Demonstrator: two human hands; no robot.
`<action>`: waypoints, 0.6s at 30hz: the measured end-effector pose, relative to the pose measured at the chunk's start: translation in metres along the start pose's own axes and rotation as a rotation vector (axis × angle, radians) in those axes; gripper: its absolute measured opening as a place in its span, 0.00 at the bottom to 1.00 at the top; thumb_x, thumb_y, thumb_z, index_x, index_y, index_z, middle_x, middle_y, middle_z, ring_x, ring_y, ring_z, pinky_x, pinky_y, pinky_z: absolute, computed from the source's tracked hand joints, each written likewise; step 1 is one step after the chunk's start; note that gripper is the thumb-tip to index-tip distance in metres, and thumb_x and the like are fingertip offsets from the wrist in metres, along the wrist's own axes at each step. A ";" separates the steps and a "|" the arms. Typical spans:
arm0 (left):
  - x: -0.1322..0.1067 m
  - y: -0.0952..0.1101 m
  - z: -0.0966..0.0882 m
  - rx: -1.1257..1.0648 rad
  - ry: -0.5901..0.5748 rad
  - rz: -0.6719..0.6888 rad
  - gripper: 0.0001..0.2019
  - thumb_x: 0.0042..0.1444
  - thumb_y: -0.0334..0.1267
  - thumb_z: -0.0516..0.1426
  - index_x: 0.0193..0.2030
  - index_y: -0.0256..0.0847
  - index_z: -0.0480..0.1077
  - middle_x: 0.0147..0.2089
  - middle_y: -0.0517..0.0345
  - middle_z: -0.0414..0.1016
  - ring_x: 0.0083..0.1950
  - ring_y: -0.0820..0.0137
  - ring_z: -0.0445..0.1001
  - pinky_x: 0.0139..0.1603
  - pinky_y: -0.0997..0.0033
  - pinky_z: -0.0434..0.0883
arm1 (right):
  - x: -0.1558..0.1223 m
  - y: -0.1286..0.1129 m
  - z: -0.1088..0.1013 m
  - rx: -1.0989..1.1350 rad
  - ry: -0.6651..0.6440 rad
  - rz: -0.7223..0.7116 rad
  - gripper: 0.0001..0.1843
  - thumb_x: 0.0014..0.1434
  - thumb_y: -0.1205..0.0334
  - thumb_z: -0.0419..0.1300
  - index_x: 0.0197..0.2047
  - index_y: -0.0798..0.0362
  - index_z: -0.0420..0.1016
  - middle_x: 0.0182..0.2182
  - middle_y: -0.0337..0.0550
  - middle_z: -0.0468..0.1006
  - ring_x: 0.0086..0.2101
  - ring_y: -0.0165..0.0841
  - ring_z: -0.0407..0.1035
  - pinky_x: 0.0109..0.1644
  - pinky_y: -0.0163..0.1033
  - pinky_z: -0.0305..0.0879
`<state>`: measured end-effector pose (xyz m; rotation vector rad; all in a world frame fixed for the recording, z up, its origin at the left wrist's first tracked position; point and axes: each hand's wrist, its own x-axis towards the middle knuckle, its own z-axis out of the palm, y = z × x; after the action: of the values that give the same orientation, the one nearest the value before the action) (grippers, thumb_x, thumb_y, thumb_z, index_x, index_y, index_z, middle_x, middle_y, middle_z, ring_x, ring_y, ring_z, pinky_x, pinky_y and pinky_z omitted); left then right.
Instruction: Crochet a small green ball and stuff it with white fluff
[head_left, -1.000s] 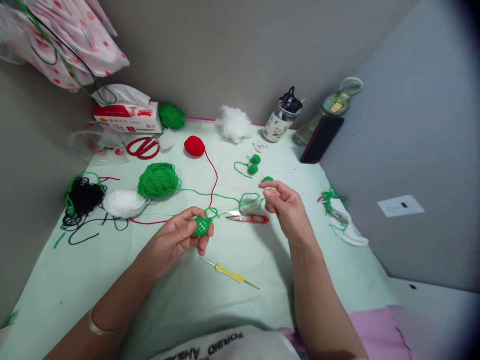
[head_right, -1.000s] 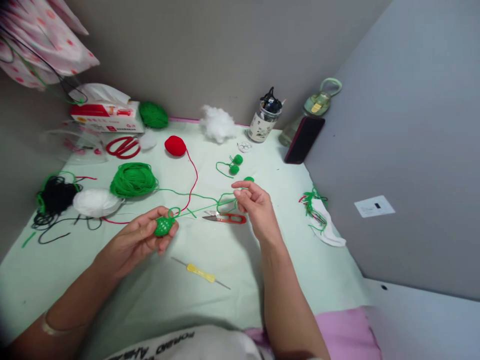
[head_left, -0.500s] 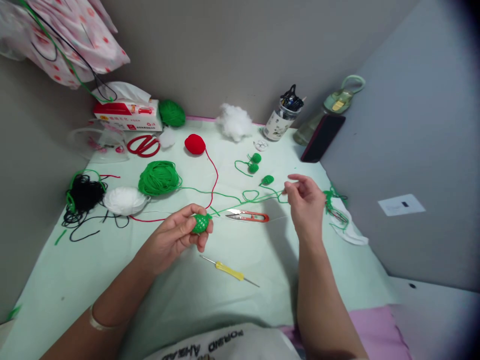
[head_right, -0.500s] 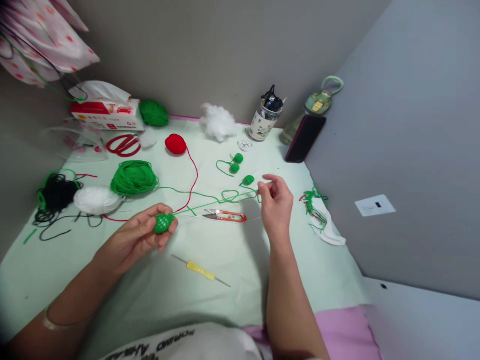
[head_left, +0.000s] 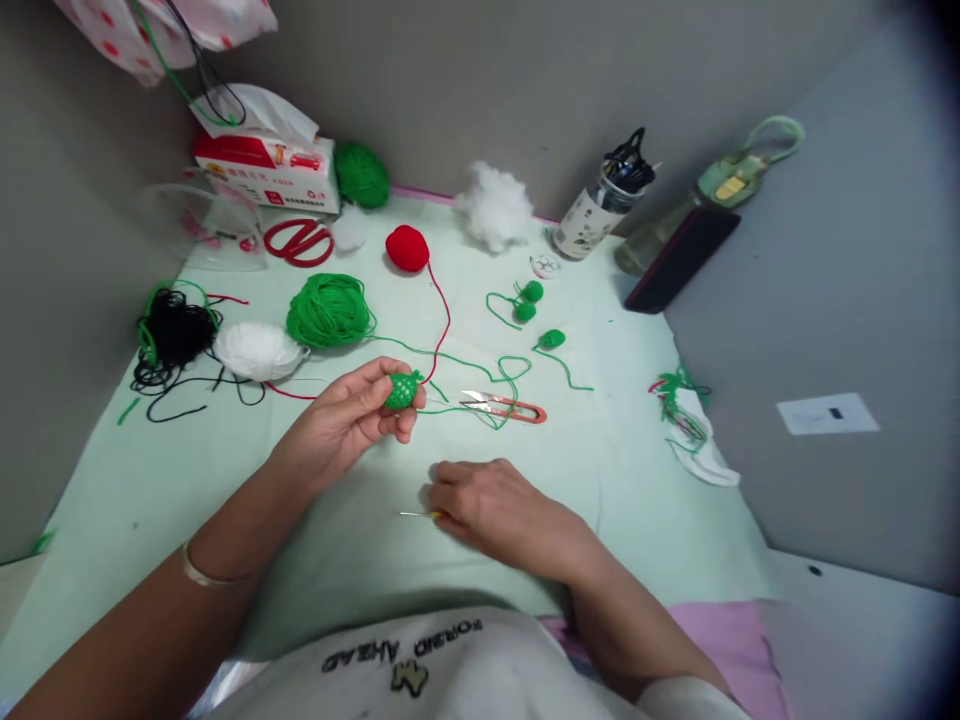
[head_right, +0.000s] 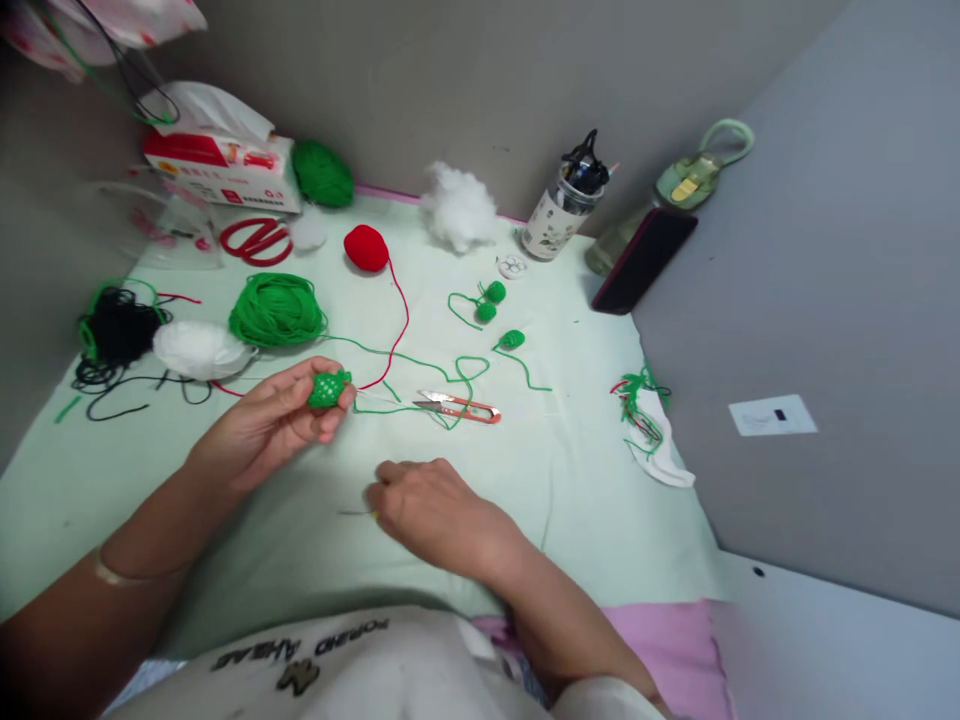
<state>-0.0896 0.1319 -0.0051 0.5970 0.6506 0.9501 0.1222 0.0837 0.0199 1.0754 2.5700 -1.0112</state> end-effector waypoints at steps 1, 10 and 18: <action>0.000 0.000 -0.001 0.002 0.004 0.002 0.13 0.55 0.41 0.70 0.43 0.38 0.77 0.35 0.53 0.83 0.29 0.74 0.78 0.32 0.78 0.77 | -0.001 0.005 -0.001 0.136 0.037 -0.019 0.05 0.67 0.67 0.59 0.37 0.53 0.74 0.38 0.43 0.78 0.32 0.30 0.69 0.31 0.37 0.51; 0.001 -0.007 -0.001 0.076 0.025 0.001 0.10 0.60 0.39 0.67 0.45 0.39 0.76 0.38 0.53 0.83 0.33 0.72 0.78 0.35 0.75 0.77 | -0.004 0.038 -0.019 1.495 0.748 -0.021 0.10 0.64 0.54 0.64 0.45 0.51 0.77 0.33 0.39 0.80 0.24 0.25 0.68 0.28 0.33 0.65; -0.002 -0.016 0.006 0.088 0.014 -0.091 0.09 0.61 0.41 0.66 0.45 0.41 0.75 0.40 0.55 0.83 0.41 0.64 0.85 0.43 0.70 0.80 | -0.002 0.044 -0.019 1.531 0.940 0.010 0.10 0.64 0.58 0.62 0.47 0.51 0.78 0.36 0.41 0.80 0.27 0.29 0.66 0.33 0.37 0.67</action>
<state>-0.0775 0.1220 -0.0116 0.6339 0.7291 0.8443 0.1560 0.1171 0.0119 2.1672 1.7562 -3.2426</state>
